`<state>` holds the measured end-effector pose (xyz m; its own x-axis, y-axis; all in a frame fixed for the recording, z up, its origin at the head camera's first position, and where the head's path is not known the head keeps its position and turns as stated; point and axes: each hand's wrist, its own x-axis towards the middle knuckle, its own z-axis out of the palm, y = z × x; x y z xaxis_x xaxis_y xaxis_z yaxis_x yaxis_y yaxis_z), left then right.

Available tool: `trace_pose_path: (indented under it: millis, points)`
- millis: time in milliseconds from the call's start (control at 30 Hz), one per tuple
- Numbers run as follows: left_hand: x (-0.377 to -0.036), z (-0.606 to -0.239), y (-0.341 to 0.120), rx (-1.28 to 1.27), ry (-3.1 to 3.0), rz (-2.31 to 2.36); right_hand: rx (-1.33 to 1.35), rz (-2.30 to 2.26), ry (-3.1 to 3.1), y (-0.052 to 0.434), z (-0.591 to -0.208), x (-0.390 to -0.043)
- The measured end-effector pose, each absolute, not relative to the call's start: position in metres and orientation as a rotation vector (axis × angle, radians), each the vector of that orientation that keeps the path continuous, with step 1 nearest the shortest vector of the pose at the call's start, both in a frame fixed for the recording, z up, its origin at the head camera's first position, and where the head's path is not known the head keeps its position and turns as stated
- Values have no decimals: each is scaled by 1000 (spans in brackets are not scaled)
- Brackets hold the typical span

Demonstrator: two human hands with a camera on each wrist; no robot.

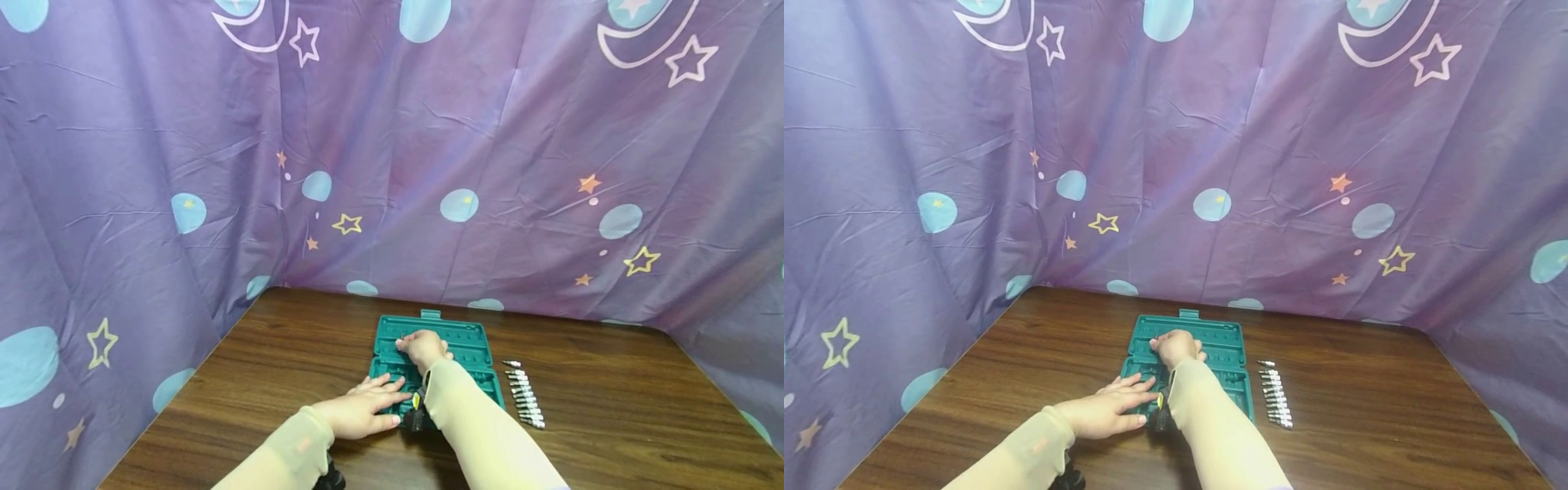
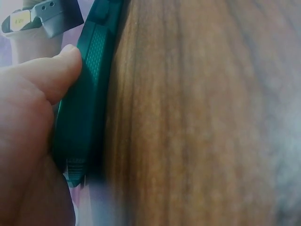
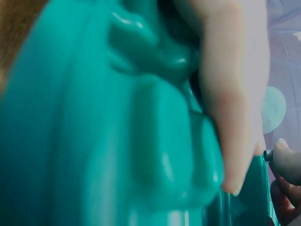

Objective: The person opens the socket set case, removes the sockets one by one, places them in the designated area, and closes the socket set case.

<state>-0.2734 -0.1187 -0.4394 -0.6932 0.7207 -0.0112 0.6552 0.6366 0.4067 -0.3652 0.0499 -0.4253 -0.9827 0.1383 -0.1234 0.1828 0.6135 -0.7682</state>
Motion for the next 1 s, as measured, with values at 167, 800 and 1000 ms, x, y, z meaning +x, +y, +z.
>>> trace_pose_path:
  millis: [167, 800, 1000]
  points:
    - [-274, -439, -119, 1129, 2686, 552, 236, -1440, 2739, 53, -426, -365]
    - [-271, -438, -119, 1100, 2669, 559, -160, -1568, 2645, 108, -406, -351]
    - [-271, -437, -119, 1101, 2663, 560, -209, -1507, 2704, 134, -403, -346]
